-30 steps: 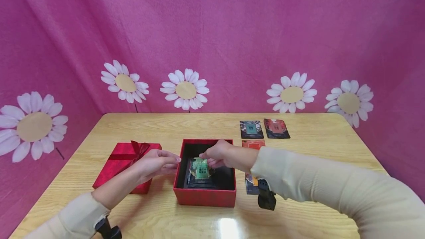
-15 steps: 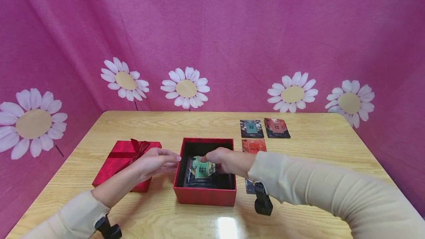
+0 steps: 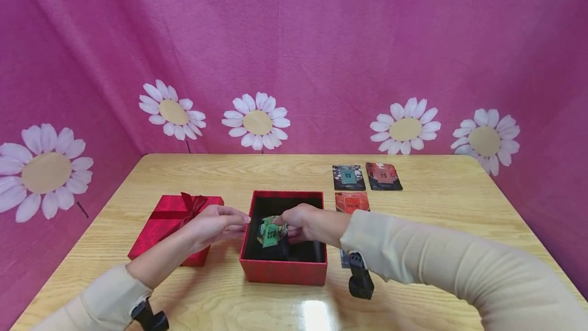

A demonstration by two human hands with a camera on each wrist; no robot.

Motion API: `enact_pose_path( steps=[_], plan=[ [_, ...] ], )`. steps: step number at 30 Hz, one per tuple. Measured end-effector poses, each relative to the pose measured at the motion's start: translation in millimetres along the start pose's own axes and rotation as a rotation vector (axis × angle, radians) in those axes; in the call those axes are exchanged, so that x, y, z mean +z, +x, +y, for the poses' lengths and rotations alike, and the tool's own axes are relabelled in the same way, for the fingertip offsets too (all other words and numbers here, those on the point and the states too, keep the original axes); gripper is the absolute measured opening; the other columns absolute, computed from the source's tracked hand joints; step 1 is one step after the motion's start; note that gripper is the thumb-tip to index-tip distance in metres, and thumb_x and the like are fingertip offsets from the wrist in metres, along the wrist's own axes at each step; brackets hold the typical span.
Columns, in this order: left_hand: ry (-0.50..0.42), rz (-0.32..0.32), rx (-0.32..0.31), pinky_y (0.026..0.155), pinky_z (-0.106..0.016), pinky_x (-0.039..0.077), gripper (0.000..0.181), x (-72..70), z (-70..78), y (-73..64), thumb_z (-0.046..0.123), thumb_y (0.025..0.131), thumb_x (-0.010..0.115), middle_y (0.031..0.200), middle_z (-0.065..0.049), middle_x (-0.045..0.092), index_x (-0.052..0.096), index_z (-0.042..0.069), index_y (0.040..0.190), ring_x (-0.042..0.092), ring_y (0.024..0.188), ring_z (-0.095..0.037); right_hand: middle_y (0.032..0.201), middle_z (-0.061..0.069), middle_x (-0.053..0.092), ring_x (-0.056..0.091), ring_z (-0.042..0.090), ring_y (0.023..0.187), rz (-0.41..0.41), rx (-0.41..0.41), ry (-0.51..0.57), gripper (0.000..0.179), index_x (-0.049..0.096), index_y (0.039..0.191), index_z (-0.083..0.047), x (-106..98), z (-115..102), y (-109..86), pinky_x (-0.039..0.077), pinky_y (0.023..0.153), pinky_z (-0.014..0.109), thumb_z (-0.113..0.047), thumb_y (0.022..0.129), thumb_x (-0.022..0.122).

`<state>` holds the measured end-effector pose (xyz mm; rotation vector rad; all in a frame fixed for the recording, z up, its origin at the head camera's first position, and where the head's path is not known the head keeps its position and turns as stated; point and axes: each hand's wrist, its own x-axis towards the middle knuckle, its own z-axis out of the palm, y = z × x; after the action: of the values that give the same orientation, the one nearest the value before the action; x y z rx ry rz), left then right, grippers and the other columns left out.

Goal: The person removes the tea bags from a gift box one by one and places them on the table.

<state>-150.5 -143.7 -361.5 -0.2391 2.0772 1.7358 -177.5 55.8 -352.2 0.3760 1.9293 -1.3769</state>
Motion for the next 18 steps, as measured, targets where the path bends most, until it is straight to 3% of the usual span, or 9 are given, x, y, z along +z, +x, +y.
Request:
enact_pose_path(
  steps=[5,11,18],
  plan=[
    [-0.009,-0.003,-0.004,0.088,-0.035,0.058,0.028,0.3,0.6,0.0,0.009,0.090,0.064,0.114,-0.024,0.068,0.063,-0.008,0.112,0.071,0.096,-0.024,0.090,0.008,0.063,0.061,0.016,0.080,-0.036,-0.011,0.026,0.031,0.055,0.119,0.006,2.8,0.3,0.9,0.056,0.095,0.039,-0.007,0.091,0.061],
    [-0.015,0.000,-0.007,0.090,-0.037,0.057,0.028,0.5,0.9,0.9,0.009,0.090,0.064,0.110,-0.021,0.070,0.063,-0.008,0.112,0.072,0.091,-0.020,0.076,0.004,0.063,0.059,0.010,0.068,-0.062,-0.081,0.033,0.017,0.062,0.105,0.007,4.0,-2.3,1.1,0.060,0.084,0.034,0.003,0.090,0.057],
    [-0.019,-0.002,-0.012,0.091,-0.038,0.057,0.029,-0.5,-0.2,1.8,0.010,0.091,0.064,0.110,-0.021,0.070,0.062,-0.009,0.113,0.072,0.089,-0.019,0.083,0.006,0.062,0.059,0.011,0.071,-0.052,-0.096,0.027,0.025,0.060,0.113,0.009,0.3,-7.5,-3.0,0.060,0.084,0.034,0.003,0.089,0.057]
  ],
)
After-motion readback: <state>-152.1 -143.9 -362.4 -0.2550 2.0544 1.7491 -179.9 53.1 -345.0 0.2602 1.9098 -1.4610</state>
